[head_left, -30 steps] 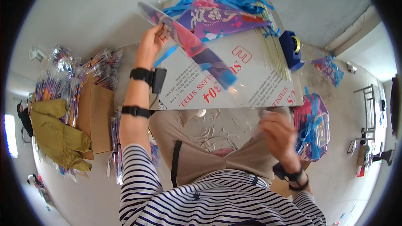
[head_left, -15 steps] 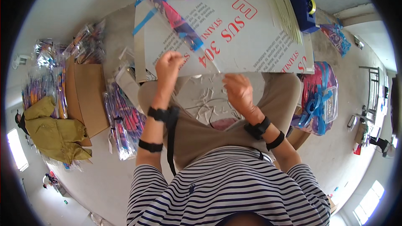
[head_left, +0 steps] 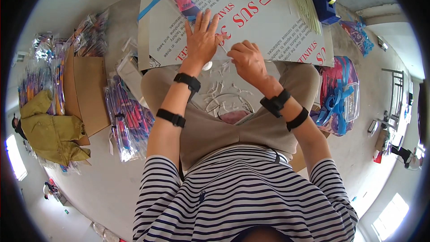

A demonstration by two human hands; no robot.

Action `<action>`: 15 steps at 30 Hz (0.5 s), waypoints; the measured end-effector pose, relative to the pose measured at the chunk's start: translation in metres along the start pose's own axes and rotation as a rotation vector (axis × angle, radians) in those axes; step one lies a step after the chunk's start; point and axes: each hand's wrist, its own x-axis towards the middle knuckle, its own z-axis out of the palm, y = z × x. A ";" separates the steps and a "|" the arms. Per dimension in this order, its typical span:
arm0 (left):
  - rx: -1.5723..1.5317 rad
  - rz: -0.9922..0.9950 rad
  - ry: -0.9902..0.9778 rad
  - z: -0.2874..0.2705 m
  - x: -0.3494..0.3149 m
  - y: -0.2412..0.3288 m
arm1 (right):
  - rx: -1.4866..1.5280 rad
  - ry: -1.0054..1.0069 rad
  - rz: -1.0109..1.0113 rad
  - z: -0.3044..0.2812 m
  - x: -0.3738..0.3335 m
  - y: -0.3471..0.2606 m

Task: Assembling and folding decorative kites on a workshop floor.

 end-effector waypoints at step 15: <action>0.079 0.046 -0.047 0.029 0.012 -0.018 | -0.152 -0.111 -0.147 -0.022 0.036 0.052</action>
